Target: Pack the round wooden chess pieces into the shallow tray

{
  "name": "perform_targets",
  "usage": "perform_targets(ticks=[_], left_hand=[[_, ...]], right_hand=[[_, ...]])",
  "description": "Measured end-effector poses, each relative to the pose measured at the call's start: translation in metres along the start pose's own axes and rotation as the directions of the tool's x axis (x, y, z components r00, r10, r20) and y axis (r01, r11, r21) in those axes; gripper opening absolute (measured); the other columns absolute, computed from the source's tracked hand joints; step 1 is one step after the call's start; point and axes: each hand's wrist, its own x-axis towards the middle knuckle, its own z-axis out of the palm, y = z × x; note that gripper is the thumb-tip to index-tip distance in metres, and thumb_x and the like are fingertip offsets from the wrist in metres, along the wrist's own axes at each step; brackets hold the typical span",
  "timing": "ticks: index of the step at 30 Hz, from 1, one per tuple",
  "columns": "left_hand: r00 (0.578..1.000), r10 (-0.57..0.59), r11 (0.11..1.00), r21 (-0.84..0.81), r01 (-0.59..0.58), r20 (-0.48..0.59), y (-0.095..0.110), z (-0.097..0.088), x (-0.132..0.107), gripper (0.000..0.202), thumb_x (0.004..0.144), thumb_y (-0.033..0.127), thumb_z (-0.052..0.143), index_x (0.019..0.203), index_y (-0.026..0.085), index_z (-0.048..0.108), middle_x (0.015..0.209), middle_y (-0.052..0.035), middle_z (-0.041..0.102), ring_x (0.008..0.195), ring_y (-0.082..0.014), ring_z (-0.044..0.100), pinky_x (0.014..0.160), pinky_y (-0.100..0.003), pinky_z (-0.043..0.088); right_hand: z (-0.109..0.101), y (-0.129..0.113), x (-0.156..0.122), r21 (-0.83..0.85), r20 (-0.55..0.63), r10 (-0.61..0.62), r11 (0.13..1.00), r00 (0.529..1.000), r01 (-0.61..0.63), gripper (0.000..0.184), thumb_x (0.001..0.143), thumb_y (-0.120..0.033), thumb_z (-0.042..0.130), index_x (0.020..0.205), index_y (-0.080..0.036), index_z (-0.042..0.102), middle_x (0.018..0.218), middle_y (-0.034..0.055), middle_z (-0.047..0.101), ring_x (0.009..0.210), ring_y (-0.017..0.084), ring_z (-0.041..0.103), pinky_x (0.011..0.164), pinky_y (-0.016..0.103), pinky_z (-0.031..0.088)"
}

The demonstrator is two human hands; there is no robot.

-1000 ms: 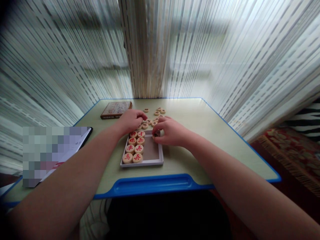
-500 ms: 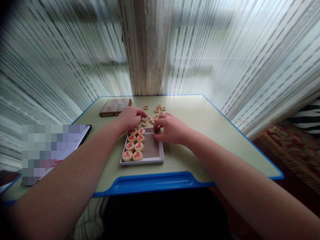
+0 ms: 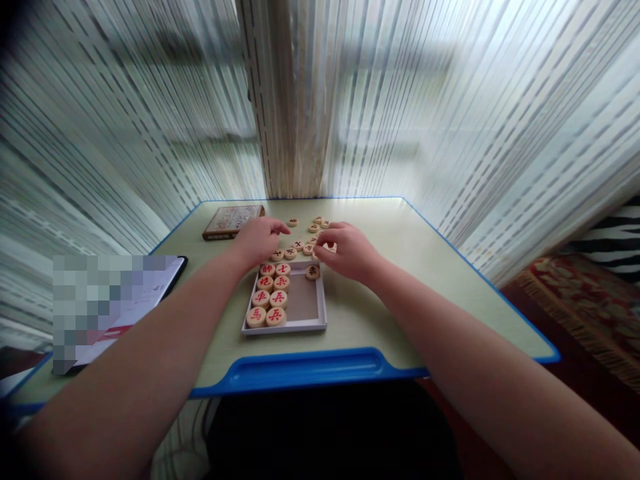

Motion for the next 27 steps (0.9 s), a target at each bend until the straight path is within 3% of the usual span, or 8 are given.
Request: perform_targets(ticks=[2,5,10,16,18,21,24,27], left_hand=[[1.0,-0.014,1.0,0.009,0.015,-0.02,-0.003,0.002,0.001,0.042,0.076,0.008,0.041,0.107,0.016,0.069,0.114,-0.0093,0.067,0.107,-0.0218,0.06,0.097,-0.031,0.044],[1.0,-0.023,1.0,-0.009,0.023,0.012,-0.008,0.008,0.002,0.043,0.083,0.013,0.037,0.118,0.012,0.062,0.122,-0.011,0.063,0.114,-0.0207,0.056,0.101,-0.031,0.04],[0.998,-0.055,0.988,-0.144,0.06,0.04,-0.012,0.02,0.009,0.044,0.089,0.023,0.035,0.126,0.01,0.055,0.129,-0.0128,0.058,0.121,-0.0224,0.052,0.105,-0.035,0.037],[0.988,0.024,0.955,-0.297,0.023,0.152,-0.007,0.025,0.024,0.051,0.092,0.036,0.03,0.13,0.008,0.05,0.141,-0.0134,0.045,0.133,-0.0205,0.038,0.112,-0.032,0.024],[0.986,0.025,0.948,-0.318,0.029,0.164,-0.006,0.026,0.025,0.052,0.092,0.041,0.029,0.126,0.01,0.053,0.139,-0.0133,0.047,0.132,-0.0215,0.04,0.111,-0.033,0.025],[0.995,0.002,0.93,-0.366,0.036,0.102,-0.008,0.026,0.024,0.05,0.092,0.046,0.029,0.116,0.013,0.058,0.124,-0.0133,0.061,0.118,-0.0227,0.054,0.104,-0.036,0.037],[0.999,-0.023,0.938,-0.345,0.038,0.047,-0.009,0.025,0.022,0.043,0.091,0.04,0.033,0.111,0.013,0.059,0.106,-0.0122,0.069,0.1,-0.0213,0.062,0.092,-0.036,0.045],[0.998,0.052,0.974,-0.221,-0.041,0.042,-0.008,0.023,0.019,0.038,0.089,0.032,0.037,0.109,0.012,0.063,0.109,-0.0116,0.067,0.102,-0.0202,0.061,0.092,-0.032,0.044]], right_hand=[[0.004,0.013,0.004,-0.024,-0.122,0.091,0.995,0.988,-0.094,0.017,0.08,-0.024,0.056,0.081,-0.016,0.071,0.083,0.0074,0.063,0.083,0.019,0.057,0.08,0.032,0.044],[0.01,0.029,0.01,-0.052,-0.145,0.183,0.98,0.972,-0.193,0.026,0.082,-0.024,0.052,0.1,-0.017,0.07,0.105,0.01,0.064,0.102,0.022,0.056,0.094,0.036,0.041],[0.018,0.036,0.013,-0.084,-0.031,0.245,0.966,0.969,-0.247,0.036,0.087,-0.027,0.047,0.117,-0.014,0.064,0.123,0.0121,0.061,0.116,0.023,0.053,0.102,0.035,0.037],[0.021,0.031,0.013,-0.071,0.05,0.201,0.978,0.978,-0.198,0.031,0.088,-0.024,0.048,0.109,-0.014,0.067,0.12,0.0111,0.063,0.113,0.021,0.056,0.101,0.031,0.039],[0.02,0.031,0.014,-0.047,0.019,0.199,0.979,0.98,-0.198,0.03,0.087,-0.023,0.049,0.108,-0.014,0.067,0.12,0.0114,0.063,0.113,0.02,0.056,0.101,0.031,0.038],[0.019,0.033,0.015,-0.02,-0.045,0.227,0.974,0.973,-0.228,0.031,0.086,-0.023,0.051,0.112,-0.012,0.065,0.12,0.0127,0.063,0.114,0.021,0.055,0.102,0.032,0.038],[0.017,0.034,0.015,-0.019,-0.081,0.267,0.963,0.96,-0.27,0.033,0.086,-0.023,0.051,0.114,-0.012,0.064,0.118,0.0134,0.063,0.114,0.022,0.054,0.101,0.034,0.038],[0.016,0.033,0.015,-0.04,-0.083,0.279,0.958,0.957,-0.283,0.031,0.086,-0.022,0.05,0.111,-0.012,0.066,0.116,0.013,0.064,0.112,0.022,0.055,0.1,0.034,0.038]])
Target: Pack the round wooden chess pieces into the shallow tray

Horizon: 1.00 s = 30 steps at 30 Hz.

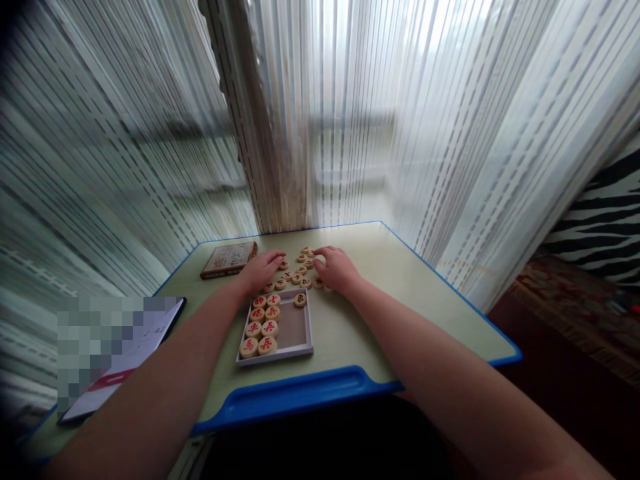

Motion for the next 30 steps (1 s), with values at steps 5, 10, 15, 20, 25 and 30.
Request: perform_targets(ticks=[5,10,15,20,25,30], left_hand=[[0.998,0.015,0.979,0.2,-0.029,0.068,0.006,-0.006,-0.006,0.036,0.086,0.034,0.043,0.098,0.014,0.071,0.102,-0.0125,0.07,0.097,-0.0237,0.062,0.086,-0.033,0.046],[0.999,-0.026,0.967,0.254,0.016,0.036,0.01,-0.012,-0.009,0.026,0.079,0.03,0.053,0.091,0.017,0.073,0.094,-0.01,0.072,0.09,-0.0229,0.064,0.081,-0.031,0.047],[0.998,-0.061,0.953,0.296,0.063,-0.016,0.008,-0.014,-0.008,0.025,0.079,0.03,0.055,0.091,0.019,0.075,0.096,-0.01,0.072,0.093,-0.0241,0.063,0.08,-0.031,0.047],[0.997,-0.072,0.949,0.307,0.075,-0.019,0.009,-0.015,-0.01,0.026,0.079,0.033,0.055,0.09,0.018,0.074,0.093,-0.0099,0.073,0.088,-0.0225,0.064,0.078,-0.03,0.047],[0.994,-0.102,0.958,0.264,0.108,-0.038,0.007,-0.014,-0.009,0.019,0.076,0.027,0.061,0.088,0.017,0.072,0.089,-0.0086,0.073,0.084,-0.02,0.065,0.076,-0.029,0.048],[0.995,-0.041,0.999,-0.01,0.041,-0.094,0.009,-0.011,-0.009,0.022,0.073,0.022,0.064,0.093,0.014,0.067,0.092,-0.0087,0.071,0.081,-0.018,0.066,0.076,-0.03,0.051]], right_hand=[[0.0,-0.003,-0.002,-0.023,0.014,-0.035,0.999,0.999,0.035,0.027,0.086,-0.024,0.052,0.105,-0.014,0.068,0.11,0.0118,0.066,0.106,0.022,0.058,0.098,0.034,0.04],[0.0,-0.004,-0.003,-0.049,0.043,-0.089,0.995,0.995,0.091,0.023,0.085,-0.025,0.053,0.097,-0.015,0.071,0.103,0.0106,0.068,0.099,0.021,0.059,0.093,0.033,0.041],[-0.001,-0.004,-0.003,-0.085,0.06,-0.107,0.99,0.992,0.112,0.021,0.084,-0.024,0.054,0.092,-0.017,0.072,0.099,0.009,0.069,0.095,0.02,0.06,0.09,0.032,0.042],[-0.006,-0.007,-0.006,-0.105,0.051,-0.114,0.987,0.992,0.119,0.02,0.083,-0.022,0.054,0.088,-0.016,0.073,0.097,0.0085,0.07,0.092,0.02,0.061,0.089,0.031,0.041],[-0.009,-0.007,-0.008,-0.091,0.037,-0.128,0.987,0.991,0.131,0.019,0.083,-0.021,0.054,0.085,-0.017,0.073,0.095,0.0078,0.07,0.09,0.019,0.061,0.089,0.031,0.041],[-0.007,-0.006,-0.008,-0.03,0.018,-0.172,0.985,0.985,0.173,0.018,0.081,-0.02,0.056,0.088,-0.017,0.072,0.097,0.0086,0.069,0.093,0.02,0.06,0.09,0.033,0.042]])
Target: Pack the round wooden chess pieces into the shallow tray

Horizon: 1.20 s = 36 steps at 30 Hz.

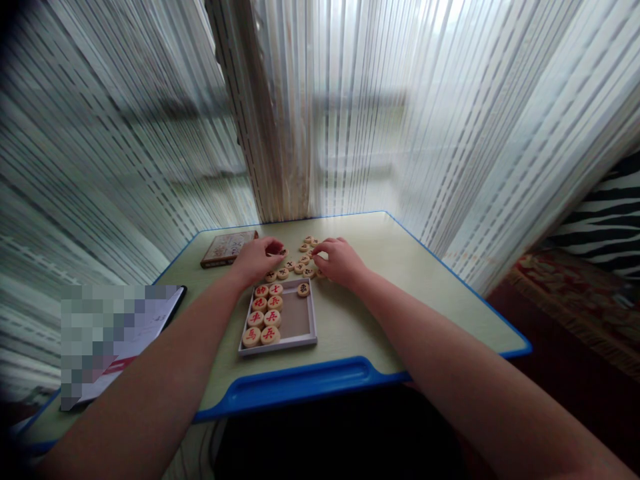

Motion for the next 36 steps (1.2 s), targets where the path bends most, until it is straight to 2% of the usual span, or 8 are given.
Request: perform_targets(ticks=[3,7,12,17,22,26,32,36], left_hand=[[0.999,0.034,0.965,-0.261,-0.032,0.003,0.006,0.003,-0.002,0.025,0.071,0.02,0.066,0.094,0.013,0.064,0.092,-0.0082,0.071,0.077,-0.0158,0.066,0.074,-0.029,0.053],[0.997,0.064,0.865,-0.501,-0.031,0.05,0.013,0.005,-0.004,0.028,0.064,0.014,0.071,0.092,0.011,0.063,0.09,-0.0084,0.07,0.076,-0.0141,0.065,0.079,-0.033,0.053],[0.979,0.049,0.734,-0.672,0.099,0.198,0.022,-0.001,-0.01,0.038,0.057,0.016,0.077,0.092,0.009,0.064,0.092,-0.0088,0.07,0.081,-0.0154,0.065,0.086,-0.039,0.051],[0.969,0.062,0.698,-0.704,0.129,0.239,0.025,-0.005,-0.014,0.043,0.056,0.018,0.079,0.095,0.008,0.064,0.095,-0.0096,0.069,0.081,-0.0153,0.065,0.085,-0.039,0.051],[0.961,0.106,0.691,-0.714,0.113,0.255,0.025,-0.004,-0.013,0.044,0.056,0.021,0.08,0.096,0.009,0.064,0.095,-0.0094,0.07,0.085,-0.0165,0.065,0.087,-0.039,0.051],[0.954,0.095,0.717,-0.685,0.131,0.283,0.025,-0.005,-0.013,0.044,0.054,0.021,0.081,0.094,0.009,0.066,0.091,-0.0093,0.071,0.085,-0.0178,0.066,0.087,-0.04,0.051],[0.964,0.09,0.759,-0.644,0.095,0.248,0.026,-0.007,-0.016,0.041,0.056,0.022,0.08,0.093,0.009,0.066,0.089,-0.0084,0.071,0.081,-0.0168,0.066,0.084,-0.039,0.053],[0.97,0.101,0.753,-0.654,0.07,0.221,0.029,-0.011,-0.019,0.041,0.057,0.018,0.078,0.095,0.009,0.065,0.091,-0.0084,0.07,0.082,-0.0156,0.065,0.084,-0.038,0.052]], right_hand=[[0.002,-0.001,-0.001,0.081,-0.065,-0.046,0.995,0.997,0.051,0.02,0.081,-0.02,0.057,0.096,-0.018,0.069,0.099,0.0079,0.069,0.095,0.02,0.059,0.089,0.035,0.043],[0.003,-0.001,-0.002,0.186,-0.098,-0.077,0.978,0.992,0.094,0.025,0.079,-0.019,0.06,0.102,-0.02,0.067,0.098,0.0068,0.067,0.088,0.017,0.06,0.081,0.032,0.048],[-0.001,-0.006,-0.005,0.247,-0.079,-0.122,0.959,0.989,0.138,0.022,0.078,-0.02,0.061,0.098,-0.018,0.069,0.096,0.0074,0.066,0.079,0.015,0.062,0.072,0.027,0.049],[-0.004,-0.012,-0.006,0.322,-0.06,-0.144,0.934,0.988,0.156,0.02,0.078,-0.023,0.06,0.093,-0.016,0.07,0.086,0.0067,0.069,0.075,0.014,0.063,0.069,0.026,0.05],[-0.003,-0.012,-0.005,0.392,-0.064,-0.042,0.918,0.997,0.064,0.015,0.077,-0.022,0.061,0.088,-0.019,0.071,0.081,0.0028,0.071,0.068,0.012,0.062,0.066,0.024,0.05],[-0.002,-0.012,-0.005,0.421,-0.043,-0.001,0.907,0.999,0.019,0.016,0.076,-0.024,0.063,0.088,-0.018,0.071,0.08,0.0029,0.071,0.064,0.011,0.06,0.063,0.023,0.049],[-0.003,-0.013,-0.007,0.408,-0.006,0.004,0.913,1.0,-0.001,0.016,0.074,-0.026,0.065,0.086,-0.018,0.071,0.074,0.0021,0.07,0.065,0.012,0.061,0.063,0.024,0.048],[-0.002,-0.013,-0.007,0.572,0.012,0.048,0.819,0.999,-0.046,0.02,0.071,-0.027,0.068,0.088,-0.017,0.069,0.08,0.0038,0.071,0.072,0.014,0.064,0.069,0.028,0.051]])
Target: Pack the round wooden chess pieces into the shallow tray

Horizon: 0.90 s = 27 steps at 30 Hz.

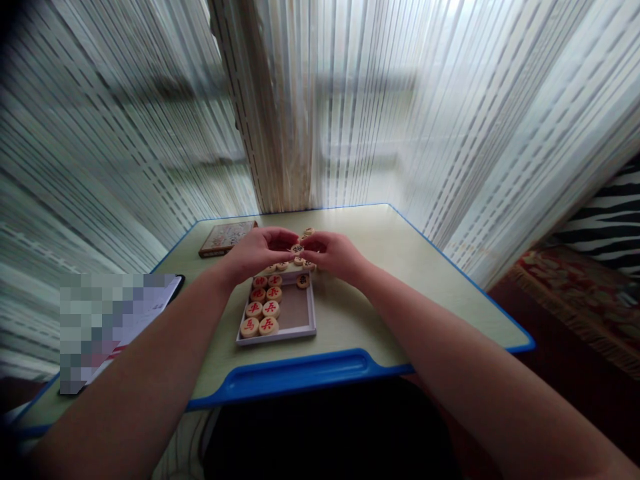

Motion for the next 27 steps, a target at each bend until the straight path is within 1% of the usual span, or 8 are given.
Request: perform_targets(ticks=[2,4,7,10,16,20,24,27], left_hand=[[1.0,0.014,1.0,0.015,-0.014,-0.015,0.001,0.0,-0.001,0.04,0.058,0.017,0.077,0.095,0.009,0.065,0.09,-0.0079,0.07,0.08,-0.0148,0.065,0.082,-0.036,0.053],[0.998,0.04,0.998,0.054,-0.038,-0.039,0.002,0.0,-0.002,0.038,0.059,0.018,0.077,0.094,0.01,0.065,0.087,-0.0067,0.069,0.077,-0.014,0.064,0.078,-0.035,0.053],[0.996,0.076,0.989,0.128,-0.068,-0.057,0.003,0.001,-0.002,0.036,0.059,0.021,0.077,0.092,0.01,0.065,0.081,-0.0048,0.067,0.071,-0.0125,0.061,0.071,-0.031,0.052],[0.993,0.109,0.977,0.189,-0.1,-0.039,0.005,0.003,-0.003,0.035,0.06,0.022,0.076,0.091,0.011,0.065,0.079,-0.0039,0.066,0.068,-0.0113,0.058,0.066,-0.028,0.051],[0.974,0.226,0.915,0.348,-0.203,-0.026,0.004,0.008,-0.004,0.035,0.062,0.019,0.074,0.095,0.014,0.064,0.083,-0.0029,0.061,0.068,-0.0095,0.055,0.065,-0.025,0.049],[0.959,0.281,0.854,0.461,-0.24,-0.022,0.005,0.009,-0.005,0.028,0.064,0.021,0.073,0.089,0.013,0.064,0.082,-0.0026,0.06,0.066,-0.0096,0.054,0.062,-0.024,0.047],[0.963,0.269,0.803,0.556,-0.214,-0.019,0.013,0.007,-0.008,0.025,0.064,0.025,0.072,0.085,0.014,0.065,0.08,-0.0024,0.062,0.065,-0.0102,0.053,0.061,-0.023,0.044],[0.984,0.177,0.79,0.592,-0.161,0.031,0.022,0.002,-0.013,0.027,0.062,0.032,0.073,0.082,0.015,0.066,0.075,-0.0015,0.061,0.064,-0.0113,0.053,0.059,-0.024,0.041]], right_hand=[[0.001,0.0,0.0,0.129,0.011,0.024,0.991,1.0,-0.026,0.02,0.07,-0.026,0.068,0.088,-0.017,0.068,0.083,0.0043,0.071,0.076,0.014,0.065,0.074,0.029,0.052],[0.001,-0.002,0.001,0.204,0.017,0.045,0.978,0.999,-0.048,0.019,0.07,-0.026,0.068,0.086,-0.017,0.068,0.084,0.0039,0.071,0.077,0.014,0.065,0.075,0.03,0.052],[0.0,-0.006,0.0,0.226,0.004,0.07,0.972,0.998,-0.069,0.016,0.07,-0.028,0.068,0.082,-0.017,0.067,0.077,0.0022,0.069,0.07,0.012,0.062,0.07,0.029,0.052],[-0.002,-0.009,0.0,0.272,0.008,0.116,0.956,0.993,-0.114,0.015,0.071,-0.028,0.067,0.08,-0.017,0.066,0.07,0.0006,0.066,0.065,0.011,0.06,0.065,0.027,0.051],[-0.004,-0.012,0.001,0.379,0.019,0.197,0.906,0.98,-0.189,0.016,0.065,-0.027,0.072,0.073,-0.016,0.063,0.066,-0.0007,0.062,0.061,0.009,0.056,0.06,0.024,0.048],[-0.004,-0.013,0.001,0.427,0.024,0.231,0.877,0.973,-0.219,0.019,0.063,-0.028,0.073,0.071,-0.015,0.062,0.064,-0.0008,0.061,0.058,0.008,0.054,0.056,0.023,0.047],[-0.005,-0.012,0.002,0.409,0.041,0.214,0.888,0.976,-0.212,0.019,0.066,-0.03,0.071,0.071,-0.015,0.062,0.062,0.0001,0.062,0.057,0.009,0.054,0.055,0.023,0.045],[-0.005,-0.006,0.003,0.325,-0.006,0.172,0.932,0.985,-0.161,0.02,0.073,-0.034,0.064,0.068,-0.015,0.062,0.062,0.001,0.062,0.055,0.008,0.052,0.052,0.022,0.042]])
